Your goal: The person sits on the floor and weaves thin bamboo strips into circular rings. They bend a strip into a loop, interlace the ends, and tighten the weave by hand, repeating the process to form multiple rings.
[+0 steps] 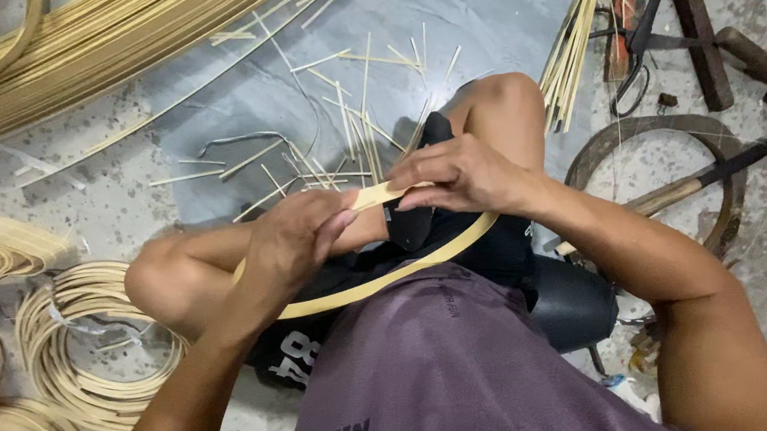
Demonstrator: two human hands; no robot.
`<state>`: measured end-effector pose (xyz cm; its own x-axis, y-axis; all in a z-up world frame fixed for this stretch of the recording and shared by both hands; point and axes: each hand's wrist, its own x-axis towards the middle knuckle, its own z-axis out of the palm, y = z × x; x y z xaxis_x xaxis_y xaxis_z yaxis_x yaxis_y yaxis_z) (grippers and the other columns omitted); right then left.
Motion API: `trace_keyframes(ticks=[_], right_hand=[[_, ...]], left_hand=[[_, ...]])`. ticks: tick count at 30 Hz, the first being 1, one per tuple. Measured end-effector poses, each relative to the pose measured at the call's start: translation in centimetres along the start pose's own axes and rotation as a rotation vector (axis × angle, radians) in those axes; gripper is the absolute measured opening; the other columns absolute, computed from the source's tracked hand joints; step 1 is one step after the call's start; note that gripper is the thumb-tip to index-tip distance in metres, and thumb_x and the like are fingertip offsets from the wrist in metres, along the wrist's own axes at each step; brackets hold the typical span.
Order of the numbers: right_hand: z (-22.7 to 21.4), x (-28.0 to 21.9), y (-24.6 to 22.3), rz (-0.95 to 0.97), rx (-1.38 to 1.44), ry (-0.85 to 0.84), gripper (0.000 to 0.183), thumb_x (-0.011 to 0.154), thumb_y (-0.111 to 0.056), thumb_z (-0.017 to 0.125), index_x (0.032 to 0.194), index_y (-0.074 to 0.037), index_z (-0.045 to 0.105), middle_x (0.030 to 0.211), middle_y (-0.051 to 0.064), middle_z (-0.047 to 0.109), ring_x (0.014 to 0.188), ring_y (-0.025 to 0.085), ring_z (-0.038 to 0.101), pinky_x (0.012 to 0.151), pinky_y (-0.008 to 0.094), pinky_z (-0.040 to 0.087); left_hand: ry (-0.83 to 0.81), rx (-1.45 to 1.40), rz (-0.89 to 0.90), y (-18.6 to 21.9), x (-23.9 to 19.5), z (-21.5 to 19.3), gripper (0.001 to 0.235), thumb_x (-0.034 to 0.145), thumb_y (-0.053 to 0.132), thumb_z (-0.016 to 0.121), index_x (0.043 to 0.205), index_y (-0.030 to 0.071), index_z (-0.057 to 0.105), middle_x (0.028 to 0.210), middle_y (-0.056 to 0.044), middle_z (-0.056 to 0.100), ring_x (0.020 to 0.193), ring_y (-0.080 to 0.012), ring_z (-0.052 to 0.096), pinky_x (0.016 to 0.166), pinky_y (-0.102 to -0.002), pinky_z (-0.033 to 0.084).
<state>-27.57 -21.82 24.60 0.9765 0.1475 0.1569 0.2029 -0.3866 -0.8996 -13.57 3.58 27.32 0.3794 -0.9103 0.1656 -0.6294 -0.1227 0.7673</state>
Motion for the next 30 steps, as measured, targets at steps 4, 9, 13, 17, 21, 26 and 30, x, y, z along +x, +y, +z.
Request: trace_keyframes(ticks=[4,9,13,17,21,26,30], right_hand=[[0.1,-0.3,-0.5,-0.105,-0.004,0.035,0.028,0.094,-0.014,0.077,0.121,-0.006,0.072,0.119,0.012,0.072,0.103,0.027,0.074,0.087,0.035,0.062],[-0.3,-0.3,-1.1,-0.095,0.025,-0.055,0.031,0.095,-0.009,0.074,0.126,-0.005,0.07,0.116,0.011,0.069,0.1,0.026,0.071,0.083,0.035,0.06],[-0.3,-0.5,-1.0,-0.143,-0.094,-0.09,0.031,0.094,-0.01,0.075,0.125,-0.005,0.071,0.112,0.01,0.069,0.097,0.027,0.071,0.081,0.037,0.059],[-0.4,-0.7,-0.8,-0.156,-0.093,-0.093,0.032,0.094,-0.011,0.074,0.125,-0.006,0.071,0.112,0.01,0.069,0.094,0.026,0.071,0.079,0.037,0.059],[-0.2,-1.0,-0.9,-0.156,-0.081,-0.097,0.031,0.094,-0.011,0.074,0.125,-0.007,0.072,0.112,0.01,0.07,0.091,0.024,0.071,0.077,0.035,0.06],[-0.1,-1.2,-0.9,-0.142,-0.089,-0.109,0.029,0.094,-0.011,0.075,0.122,-0.006,0.073,0.109,0.01,0.069,0.088,0.023,0.071,0.074,0.034,0.06],[-0.2,-1.2,-1.0,-0.159,-0.08,-0.11,0.029,0.094,-0.01,0.074,0.123,-0.005,0.072,0.111,0.011,0.069,0.089,0.023,0.071,0.075,0.034,0.061]], left_hand=[[-0.075,0.006,-0.105,0.5,-0.9,-0.4,0.028,0.093,0.009,0.074,0.12,0.002,0.071,0.105,-0.015,0.074,0.094,-0.0319,0.072,0.08,-0.04,0.058],[-0.066,0.045,-0.081,2.1,0.0,-0.9,0.025,0.093,0.011,0.074,0.117,0.004,0.072,0.111,-0.014,0.074,0.098,-0.0303,0.073,0.084,-0.039,0.059],[-0.095,0.039,-0.134,2.7,-0.1,-0.9,0.025,0.092,0.011,0.074,0.117,0.004,0.073,0.111,-0.013,0.075,0.097,-0.0293,0.073,0.081,-0.039,0.058],[-0.082,0.043,-0.122,2.5,-0.8,-0.4,0.025,0.093,0.011,0.073,0.117,0.005,0.073,0.113,-0.013,0.074,0.1,-0.0299,0.072,0.084,-0.039,0.059],[-0.088,0.079,-0.093,2.4,-1.0,0.0,0.028,0.092,0.012,0.074,0.119,0.007,0.071,0.114,-0.011,0.073,0.102,-0.0295,0.071,0.084,-0.039,0.059],[-0.136,0.143,-0.019,2.3,-1.1,0.4,0.041,0.089,0.009,0.072,0.129,0.011,0.067,0.12,-0.006,0.072,0.1,-0.0276,0.069,0.081,-0.039,0.058],[-0.181,0.158,-0.026,2.0,-1.6,0.5,0.048,0.085,0.005,0.071,0.132,0.011,0.065,0.121,-0.005,0.071,0.097,-0.027,0.067,0.08,-0.039,0.057]])
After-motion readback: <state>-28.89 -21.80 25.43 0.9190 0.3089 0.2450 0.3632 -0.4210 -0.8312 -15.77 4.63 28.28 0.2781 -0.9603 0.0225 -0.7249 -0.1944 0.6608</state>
